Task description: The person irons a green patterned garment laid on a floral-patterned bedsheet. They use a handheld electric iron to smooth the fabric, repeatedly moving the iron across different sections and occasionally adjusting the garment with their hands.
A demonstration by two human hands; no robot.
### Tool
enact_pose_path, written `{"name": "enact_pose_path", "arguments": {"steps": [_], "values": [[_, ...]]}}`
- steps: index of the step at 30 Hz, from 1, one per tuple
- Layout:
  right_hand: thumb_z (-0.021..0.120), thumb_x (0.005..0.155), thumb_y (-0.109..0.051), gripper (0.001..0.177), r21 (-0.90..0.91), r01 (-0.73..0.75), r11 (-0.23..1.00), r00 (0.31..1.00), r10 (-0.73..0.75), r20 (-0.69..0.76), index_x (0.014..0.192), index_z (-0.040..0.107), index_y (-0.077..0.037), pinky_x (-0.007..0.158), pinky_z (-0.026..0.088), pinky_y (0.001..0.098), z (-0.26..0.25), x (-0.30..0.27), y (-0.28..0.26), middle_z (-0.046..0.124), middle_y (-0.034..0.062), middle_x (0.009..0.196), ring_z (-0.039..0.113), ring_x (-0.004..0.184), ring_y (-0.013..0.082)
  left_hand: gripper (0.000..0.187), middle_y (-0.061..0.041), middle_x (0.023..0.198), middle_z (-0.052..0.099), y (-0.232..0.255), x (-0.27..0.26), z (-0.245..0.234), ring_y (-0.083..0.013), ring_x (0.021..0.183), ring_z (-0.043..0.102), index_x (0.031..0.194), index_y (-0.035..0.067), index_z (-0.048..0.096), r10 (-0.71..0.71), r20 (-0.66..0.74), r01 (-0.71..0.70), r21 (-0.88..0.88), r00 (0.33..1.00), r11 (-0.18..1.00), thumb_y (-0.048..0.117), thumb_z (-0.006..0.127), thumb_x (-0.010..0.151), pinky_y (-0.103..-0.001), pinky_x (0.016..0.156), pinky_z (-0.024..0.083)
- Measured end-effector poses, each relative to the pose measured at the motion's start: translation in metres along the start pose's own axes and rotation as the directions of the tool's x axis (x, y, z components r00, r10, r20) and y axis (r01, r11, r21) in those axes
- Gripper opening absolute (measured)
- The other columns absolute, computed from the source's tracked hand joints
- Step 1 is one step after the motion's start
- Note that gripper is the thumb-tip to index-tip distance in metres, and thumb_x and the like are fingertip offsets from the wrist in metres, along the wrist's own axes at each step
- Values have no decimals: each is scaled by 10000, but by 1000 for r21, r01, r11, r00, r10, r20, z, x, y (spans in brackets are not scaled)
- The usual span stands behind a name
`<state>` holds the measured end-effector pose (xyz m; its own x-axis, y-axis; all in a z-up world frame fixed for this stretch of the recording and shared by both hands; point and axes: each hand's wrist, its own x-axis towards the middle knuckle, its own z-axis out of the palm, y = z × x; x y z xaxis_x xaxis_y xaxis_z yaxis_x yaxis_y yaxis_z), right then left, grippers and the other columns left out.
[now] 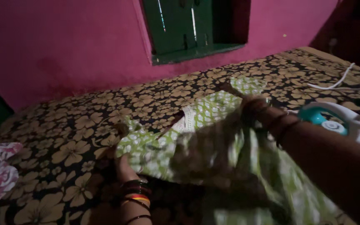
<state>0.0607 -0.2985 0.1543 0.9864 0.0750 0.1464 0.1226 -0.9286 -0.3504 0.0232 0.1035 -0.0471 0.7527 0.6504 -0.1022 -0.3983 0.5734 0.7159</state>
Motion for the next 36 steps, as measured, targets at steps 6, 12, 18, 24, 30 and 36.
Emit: {"name": "enact_pose_path", "arguments": {"steps": [6, 12, 18, 24, 30, 36], "values": [[736, 861, -391, 566, -38, 15, 999, 984, -21, -176, 1317, 593, -89, 746, 614, 405, -60, 60, -59, 696, 167, 1085, 697, 877, 278, 530, -27, 1253, 635, 4, 7, 42, -209, 1135, 587, 1335, 143, 620, -122, 76, 126, -50, 990, 991, 423, 705, 893, -382, 952, 494], [626, 888, -674, 678, -521, 288, 804, 954, -191, 231, 1280, 634, -120, 763, 606, 389, 14, 34, -67, 671, 108, 1160, 649, 914, 221, 617, -106, 1290, 629, -131, 53, 44, -256, 1132, 605, 1375, 47, 617, -236, 128, 224, 107, 963, 969, 468, 703, 932, -401, 956, 514], [386, 922, -831, 902, 215, -188, 958, 867, 59, 494, 1081, 780, -36, 778, 583, 401, 120, -28, -59, 761, 152, 1003, 704, 896, 268, 640, -124, 1300, 654, -124, -42, 81, -268, 1112, 623, 1361, 37, 634, -200, 170, 181, 122, 965, 976, 522, 659, 945, -404, 913, 521], [704, 876, -504, 536, 897, -437, 72, 899, 5, 438, 1153, 691, -45, 887, 628, 434, 112, -16, -33, 743, 102, 1117, 757, 1021, 242, 540, -68, 1169, 673, -30, -147, 112, -260, 1044, 648, 1333, 116, 629, -373, 163, 392, -109, 913, 913, 422, 700, 893, -374, 793, 518], [748, 828, -403, 455, 648, -156, 746, 977, 212, -8, 1089, 788, -33, 757, 576, 406, 58, -33, -20, 778, 129, 948, 727, 855, 266, 486, -16, 1128, 681, -1, -138, 107, -175, 1044, 632, 1276, 104, 650, -154, 151, 200, -366, 976, 909, 252, 780, 832, -337, 883, 577], [696, 950, -385, 498, 690, -297, 660, 884, 463, -61, 1078, 745, 94, 763, 570, 445, 34, -53, -7, 765, 229, 972, 743, 874, 346, 553, -84, 1228, 673, 18, -103, 83, -245, 1102, 660, 1327, 98, 586, -37, 36, 48, -393, 999, 918, 282, 749, 831, -409, 917, 587]]}}
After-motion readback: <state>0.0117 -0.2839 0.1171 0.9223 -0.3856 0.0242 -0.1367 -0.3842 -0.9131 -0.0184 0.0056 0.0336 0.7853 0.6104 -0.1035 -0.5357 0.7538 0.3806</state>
